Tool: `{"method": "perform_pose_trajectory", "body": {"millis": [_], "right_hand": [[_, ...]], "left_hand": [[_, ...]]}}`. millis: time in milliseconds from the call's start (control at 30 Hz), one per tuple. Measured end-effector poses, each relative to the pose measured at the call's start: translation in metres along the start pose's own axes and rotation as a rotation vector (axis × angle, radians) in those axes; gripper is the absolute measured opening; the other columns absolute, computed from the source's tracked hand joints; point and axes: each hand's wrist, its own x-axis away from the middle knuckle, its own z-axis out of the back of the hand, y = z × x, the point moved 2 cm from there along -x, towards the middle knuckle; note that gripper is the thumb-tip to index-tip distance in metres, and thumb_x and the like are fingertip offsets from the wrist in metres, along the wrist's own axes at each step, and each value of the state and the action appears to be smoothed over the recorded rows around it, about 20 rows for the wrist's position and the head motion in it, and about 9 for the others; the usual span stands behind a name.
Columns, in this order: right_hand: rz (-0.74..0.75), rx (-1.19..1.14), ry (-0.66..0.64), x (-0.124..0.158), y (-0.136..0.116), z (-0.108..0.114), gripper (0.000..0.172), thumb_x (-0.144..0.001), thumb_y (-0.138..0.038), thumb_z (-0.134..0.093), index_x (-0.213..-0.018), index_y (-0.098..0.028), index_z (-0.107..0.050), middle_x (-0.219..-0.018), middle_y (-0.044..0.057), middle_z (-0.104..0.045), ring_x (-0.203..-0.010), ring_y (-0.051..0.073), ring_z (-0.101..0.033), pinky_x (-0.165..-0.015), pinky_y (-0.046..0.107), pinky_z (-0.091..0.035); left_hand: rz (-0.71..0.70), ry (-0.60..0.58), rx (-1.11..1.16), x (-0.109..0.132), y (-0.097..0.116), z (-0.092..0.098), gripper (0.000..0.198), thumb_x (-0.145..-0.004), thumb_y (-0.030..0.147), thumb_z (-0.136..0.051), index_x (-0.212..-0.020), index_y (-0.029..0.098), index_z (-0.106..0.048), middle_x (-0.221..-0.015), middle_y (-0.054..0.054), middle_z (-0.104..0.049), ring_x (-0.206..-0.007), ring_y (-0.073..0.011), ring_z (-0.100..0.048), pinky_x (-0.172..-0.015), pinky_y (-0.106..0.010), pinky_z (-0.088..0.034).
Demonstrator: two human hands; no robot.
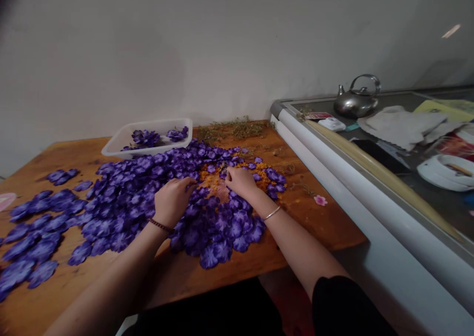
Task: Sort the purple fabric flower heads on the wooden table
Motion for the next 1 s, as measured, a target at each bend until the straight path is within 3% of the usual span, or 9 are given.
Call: {"method": "perform_pose_trajectory", "body": {"millis": [133,267,400,600,700,767,867,933,1000], "right_hand": [[-0.147,-0.443,0.047,0.003,0.0,0.002,0.022,-0.063,-0.021,-0.059,-0.055,-0.022,-0.038,-0.053,-0.005,-0.048,-0.053,0.012,-0.047,-0.056,0.024,-0.035],[-0.308,-0.89,-0.118,0.015,-0.006,-0.004,0.025,-0.057,-0.025,-0.06,-0.057,-0.023,-0.035,-0.049,-0.009,-0.04,-0.047,0.009,-0.043,-0.052,0.024,-0.04],[-0.419,-1.069,-0.138,0.024,-0.009,-0.004,0.029,-0.053,-0.022,-0.064,-0.058,-0.022,-0.036,-0.053,-0.01,-0.04,-0.049,0.007,-0.042,-0.053,0.023,-0.045],[-0.477,-1.273,-0.196,0.027,-0.013,0.004,0.03,-0.058,-0.024,-0.069,-0.062,-0.022,-0.039,-0.061,-0.007,-0.047,-0.059,0.01,-0.052,-0.061,0.025,-0.052],[-0.446,-1.226,-0.188,0.027,-0.012,0.002,0.035,-0.061,-0.035,-0.071,-0.062,-0.022,-0.038,-0.061,-0.005,-0.048,-0.061,0.012,-0.053,-0.06,0.028,-0.051],[-0.385,-1.05,-0.069,0.025,-0.006,0.0,0.038,-0.06,-0.037,-0.071,-0.06,-0.023,-0.037,-0.056,-0.006,-0.043,-0.056,0.012,-0.048,-0.057,0.028,-0.047],[-0.322,-0.737,0.128,0.021,0.007,-0.002,0.033,-0.062,-0.034,-0.068,-0.057,-0.023,-0.038,-0.052,-0.006,-0.043,-0.053,0.013,-0.044,-0.056,0.027,-0.04],[-0.312,-0.654,0.15,0.019,0.013,-0.004,0.031,-0.063,-0.033,-0.067,-0.056,-0.023,-0.038,-0.052,-0.005,-0.044,-0.053,0.013,-0.045,-0.055,0.027,-0.037],[-0.309,-0.636,0.13,0.018,0.017,-0.007,0.031,-0.062,-0.034,-0.066,-0.056,-0.023,-0.037,-0.052,-0.005,-0.044,-0.052,0.013,-0.044,-0.054,0.027,-0.035]], "left_hand": [[-0.113,0.145,0.18,-0.002,0.007,-0.002,0.019,-0.088,0.028,-0.051,-0.089,0.025,-0.071,-0.1,-0.004,-0.071,-0.096,-0.0192,-0.06,-0.083,-0.03,-0.048],[-0.353,0.325,0.217,-0.005,0.021,-0.003,0.021,-0.089,0.03,-0.052,-0.087,0.024,-0.071,-0.113,-0.003,-0.068,-0.101,-0.018,-0.057,-0.091,-0.031,-0.046],[-0.571,0.212,0.117,-0.009,0.028,-0.01,0.021,-0.091,0.028,-0.05,-0.096,0.028,-0.071,-0.116,-0.002,-0.066,-0.103,-0.0182,-0.055,-0.088,-0.029,-0.047],[-0.591,0.106,0.061,-0.01,0.024,-0.018,0.023,-0.091,0.025,-0.048,-0.099,0.028,-0.069,-0.117,-0.003,-0.065,-0.105,-0.0178,-0.054,-0.086,-0.028,-0.048],[-0.596,0.089,0.052,-0.009,0.025,-0.018,0.025,-0.092,0.025,-0.046,-0.101,0.03,-0.069,-0.118,-0.003,-0.064,-0.105,-0.0178,-0.054,-0.088,-0.028,-0.048],[-0.556,0.089,0.047,-0.011,0.025,-0.017,0.027,-0.092,0.025,-0.046,-0.104,0.031,-0.069,-0.118,-0.002,-0.064,-0.103,-0.0183,-0.054,-0.087,-0.029,-0.048],[-0.304,0.099,0.021,-0.022,0.02,-0.016,0.028,-0.092,0.027,-0.044,-0.105,0.028,-0.07,-0.11,-0.005,-0.067,-0.097,-0.0204,-0.056,-0.083,-0.03,-0.048],[-0.174,0.022,0.016,-0.031,0.017,-0.018,0.028,-0.091,0.027,-0.045,-0.101,0.026,-0.071,-0.101,-0.005,-0.07,-0.093,-0.0206,-0.059,-0.081,-0.03,-0.047],[-0.161,-0.13,0.031,-0.037,0.02,-0.024,0.024,-0.089,0.028,-0.048,-0.095,0.026,-0.072,-0.096,-0.004,-0.071,-0.091,-0.0202,-0.062,-0.078,-0.028,-0.048]]}}
